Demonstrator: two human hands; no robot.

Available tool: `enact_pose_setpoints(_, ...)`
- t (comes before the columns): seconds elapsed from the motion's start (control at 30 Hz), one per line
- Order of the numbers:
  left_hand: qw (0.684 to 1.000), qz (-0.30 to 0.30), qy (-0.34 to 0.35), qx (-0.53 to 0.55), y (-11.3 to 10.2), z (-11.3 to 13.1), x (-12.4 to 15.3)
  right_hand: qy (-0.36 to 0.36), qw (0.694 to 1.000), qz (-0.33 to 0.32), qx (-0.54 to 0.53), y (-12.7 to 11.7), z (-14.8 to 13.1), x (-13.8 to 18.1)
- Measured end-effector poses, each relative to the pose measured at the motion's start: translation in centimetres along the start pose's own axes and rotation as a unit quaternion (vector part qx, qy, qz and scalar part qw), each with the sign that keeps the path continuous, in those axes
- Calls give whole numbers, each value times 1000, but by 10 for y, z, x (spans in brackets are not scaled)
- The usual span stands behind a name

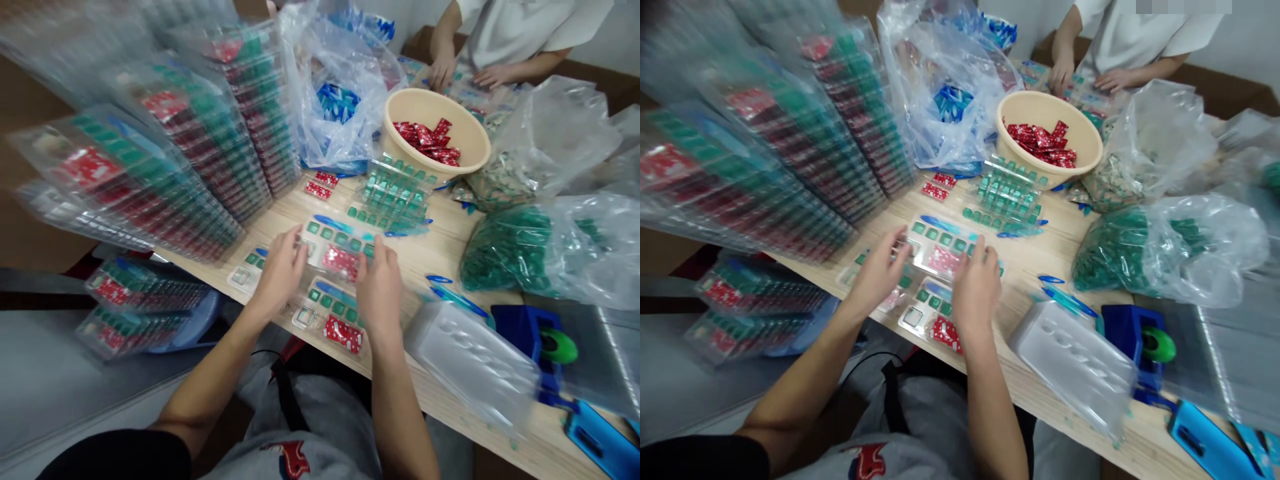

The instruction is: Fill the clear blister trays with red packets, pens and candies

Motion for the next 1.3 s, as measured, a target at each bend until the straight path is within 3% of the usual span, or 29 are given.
enact_pose_setpoints(0.07, 998, -58, 7, 11, 21, 15, 10, 35, 999, 24, 3, -10, 28, 5)
enact_pose_setpoints(0.17, 987, -156, -28, -10, 52, 20, 10, 94, 996, 8, 12, -6, 58, 7)
enact_pose_setpoints(0.33, 976, -204, -81, -4, 78, 14, -12, 117, 993, -11, -7, 6, 64, 3)
enact_pose_setpoints(0.4, 976, -199, -87, 17, 75, 17, -14, 110, 994, -5, -27, -2, 59, 7)
enact_pose_setpoints(0.5, 987, -135, -52, 66, 43, 32, -1, 71, 994, 20, -85, -25, 46, 33)
enact_pose_setpoints(0.57, 993, -91, -23, 77, 13, 43, 20, 48, 992, 15, -116, -36, 40, 62)
enact_pose_setpoints(0.67, 993, -99, -31, 54, -12, 42, 59, 38, 990, -35, -128, -31, 44, 107)
enact_pose_setpoints(0.77, 988, -143, -56, 34, -6, 27, 90, 44, 989, -71, -126, -11, 61, 130)
enact_pose_setpoints(0.87, 984, -166, -54, 24, 10, 19, 103, 58, 988, -72, -125, 2, 79, 130)
enact_pose_setpoints(1.1, 985, -170, -23, 26, 27, 31, 98, 141, 966, -93, -197, 7, 102, 124)
enact_pose_setpoints(1.3, 974, -150, -85, 149, 37, 21, 99, 137, 966, -80, -205, 8, 102, 122)
Point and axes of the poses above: each hand's wrist, its own x-axis away from the middle knuckle, its own y-axis out of the palm, z = x × y, the point moved 7 cm from there along -x, towards the middle knuckle, and after that the axes turned 4 degrees about y, right-handed, at the moved point
